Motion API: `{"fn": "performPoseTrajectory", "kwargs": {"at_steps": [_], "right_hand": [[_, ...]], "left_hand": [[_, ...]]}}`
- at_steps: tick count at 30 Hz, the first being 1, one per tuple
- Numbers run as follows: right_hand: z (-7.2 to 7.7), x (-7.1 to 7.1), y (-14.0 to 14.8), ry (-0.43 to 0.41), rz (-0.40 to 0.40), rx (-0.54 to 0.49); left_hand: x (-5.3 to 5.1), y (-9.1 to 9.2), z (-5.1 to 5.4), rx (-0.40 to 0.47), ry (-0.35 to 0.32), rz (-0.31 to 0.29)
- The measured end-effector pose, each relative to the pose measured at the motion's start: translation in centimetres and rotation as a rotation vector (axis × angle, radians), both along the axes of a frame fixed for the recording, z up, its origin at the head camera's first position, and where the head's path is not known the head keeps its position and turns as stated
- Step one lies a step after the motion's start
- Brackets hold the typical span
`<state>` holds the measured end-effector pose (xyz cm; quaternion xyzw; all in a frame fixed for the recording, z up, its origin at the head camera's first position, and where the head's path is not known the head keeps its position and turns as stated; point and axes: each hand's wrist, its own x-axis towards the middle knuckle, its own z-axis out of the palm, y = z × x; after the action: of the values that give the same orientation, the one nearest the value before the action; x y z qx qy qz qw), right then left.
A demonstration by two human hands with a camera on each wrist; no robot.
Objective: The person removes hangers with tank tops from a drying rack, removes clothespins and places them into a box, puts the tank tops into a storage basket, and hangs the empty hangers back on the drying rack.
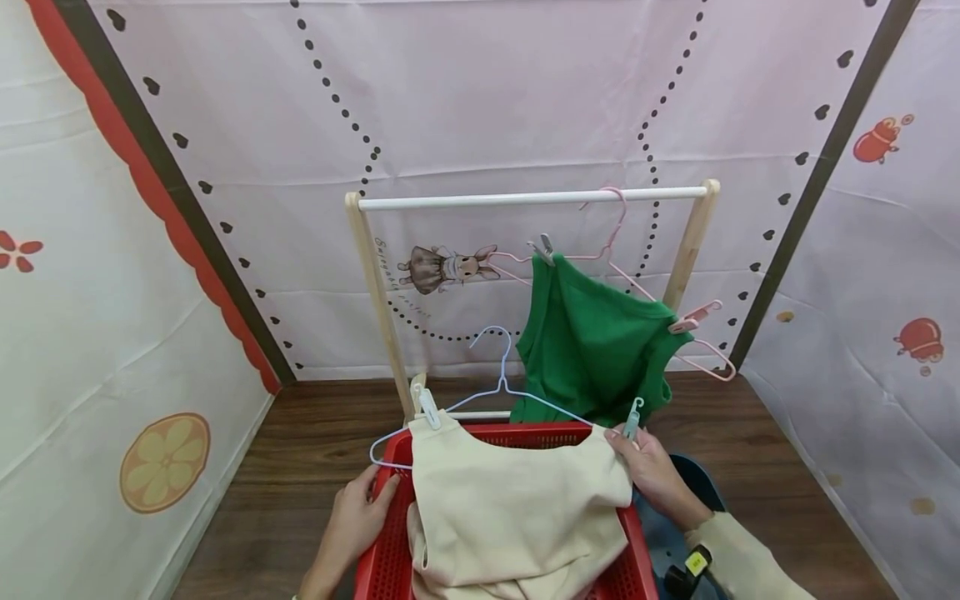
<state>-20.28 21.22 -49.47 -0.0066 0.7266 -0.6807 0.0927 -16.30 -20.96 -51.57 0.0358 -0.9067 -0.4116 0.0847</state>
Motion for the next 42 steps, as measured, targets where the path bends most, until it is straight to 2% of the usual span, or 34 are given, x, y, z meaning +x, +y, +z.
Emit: {"fn": "performPoseTrajectory", "kwargs": {"at_steps": [10,15,21,26,32,37,42], "right_hand": [[-0.4,-0.2,0.1,0.009,0.005,-0.029],[-0.3,-0.1,0.1,0.014,0.002,-0.022],[-0.4,0.0,0.1,0.009,-0.007,-0.031],[-0.5,0.0,0.0,-0.001,-0.012,-0.048],[-0.5,0.0,0.0,0.002,-0.013,-0.057],[-0.3,0.0,0.0,0.000,-0.010,-0.050],[-0.3,-0.1,0.0,-0.003,0.001,-0.035]], "left_hand": [[0.0,0.0,0.3,-0.011,-0.011,-0.004],[-0.1,-0.1,0.4,-0.045,-0.014,-0.001],[-0.3,-0.3,0.8,-0.104,-0.056,0.003],[-0.1,-0.9,2.1,-0.180,-0.074,-0.009],[-0.1,-1.9,4.2,-0.263,-0.076,0.012],[-0.6,-2.1,5.8,-0.277,-0.025,0.005],[-1.4,-1.6,6.7,-0.264,0.024,-0.027]]}}
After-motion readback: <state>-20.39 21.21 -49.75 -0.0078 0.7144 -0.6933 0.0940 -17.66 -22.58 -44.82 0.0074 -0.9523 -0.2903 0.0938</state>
